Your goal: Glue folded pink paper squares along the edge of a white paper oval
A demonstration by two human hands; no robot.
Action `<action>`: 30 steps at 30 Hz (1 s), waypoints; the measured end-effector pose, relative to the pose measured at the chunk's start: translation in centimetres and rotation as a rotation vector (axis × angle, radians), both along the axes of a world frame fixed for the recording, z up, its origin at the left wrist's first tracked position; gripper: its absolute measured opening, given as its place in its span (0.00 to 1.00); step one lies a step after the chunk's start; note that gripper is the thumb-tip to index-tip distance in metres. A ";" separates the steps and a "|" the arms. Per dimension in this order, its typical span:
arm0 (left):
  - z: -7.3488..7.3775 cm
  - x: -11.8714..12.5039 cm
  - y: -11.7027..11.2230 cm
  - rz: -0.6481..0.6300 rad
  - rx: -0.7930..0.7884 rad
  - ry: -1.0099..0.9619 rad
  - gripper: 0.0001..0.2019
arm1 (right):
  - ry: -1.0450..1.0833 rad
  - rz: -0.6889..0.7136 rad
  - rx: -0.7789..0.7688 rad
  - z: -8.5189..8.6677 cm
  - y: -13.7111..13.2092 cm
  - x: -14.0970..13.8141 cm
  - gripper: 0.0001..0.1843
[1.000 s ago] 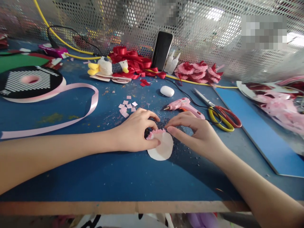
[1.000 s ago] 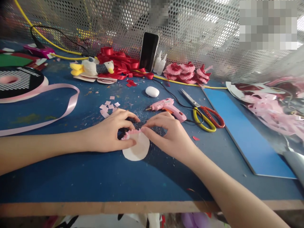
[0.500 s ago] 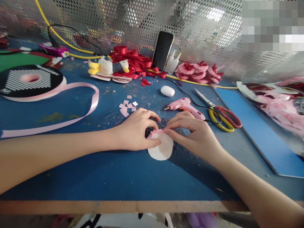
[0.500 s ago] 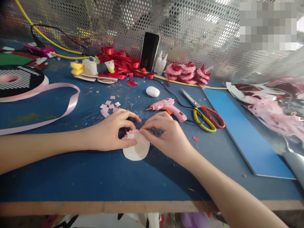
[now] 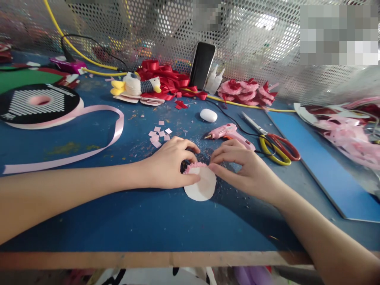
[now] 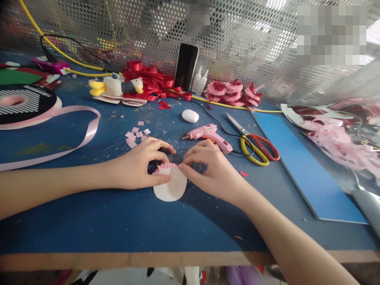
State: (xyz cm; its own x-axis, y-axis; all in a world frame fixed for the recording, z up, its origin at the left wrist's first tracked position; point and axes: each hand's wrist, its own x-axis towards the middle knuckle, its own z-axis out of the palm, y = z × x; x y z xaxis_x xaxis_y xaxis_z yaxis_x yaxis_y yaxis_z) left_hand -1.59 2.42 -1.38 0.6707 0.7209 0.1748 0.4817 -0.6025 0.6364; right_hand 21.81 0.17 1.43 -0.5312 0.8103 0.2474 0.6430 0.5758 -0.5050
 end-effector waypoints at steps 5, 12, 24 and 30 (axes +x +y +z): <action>0.3 -0.2 -0.2 -0.004 -0.002 0.014 0.09 | -0.038 0.030 0.025 -0.4 0.1 0.0 0.07; 0.7 -0.1 -0.3 -0.013 0.019 0.046 0.07 | -0.023 0.033 0.023 -0.2 0.1 0.0 0.10; 0.4 0.1 -0.7 0.093 -0.005 -0.109 0.18 | 0.107 -0.155 0.209 -0.4 1.9 1.7 0.12; 0.5 0.1 -0.6 0.170 -0.020 -0.186 0.25 | 0.094 -0.224 0.232 0.1 1.7 1.3 0.25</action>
State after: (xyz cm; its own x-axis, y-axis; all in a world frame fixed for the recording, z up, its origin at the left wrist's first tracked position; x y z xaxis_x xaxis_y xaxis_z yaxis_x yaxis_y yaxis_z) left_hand -1.54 1.86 -0.86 0.4970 0.8253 0.2682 0.4489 -0.5090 0.7345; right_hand 23.07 1.83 1.56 -0.3125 0.8208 0.4782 0.7237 0.5318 -0.4398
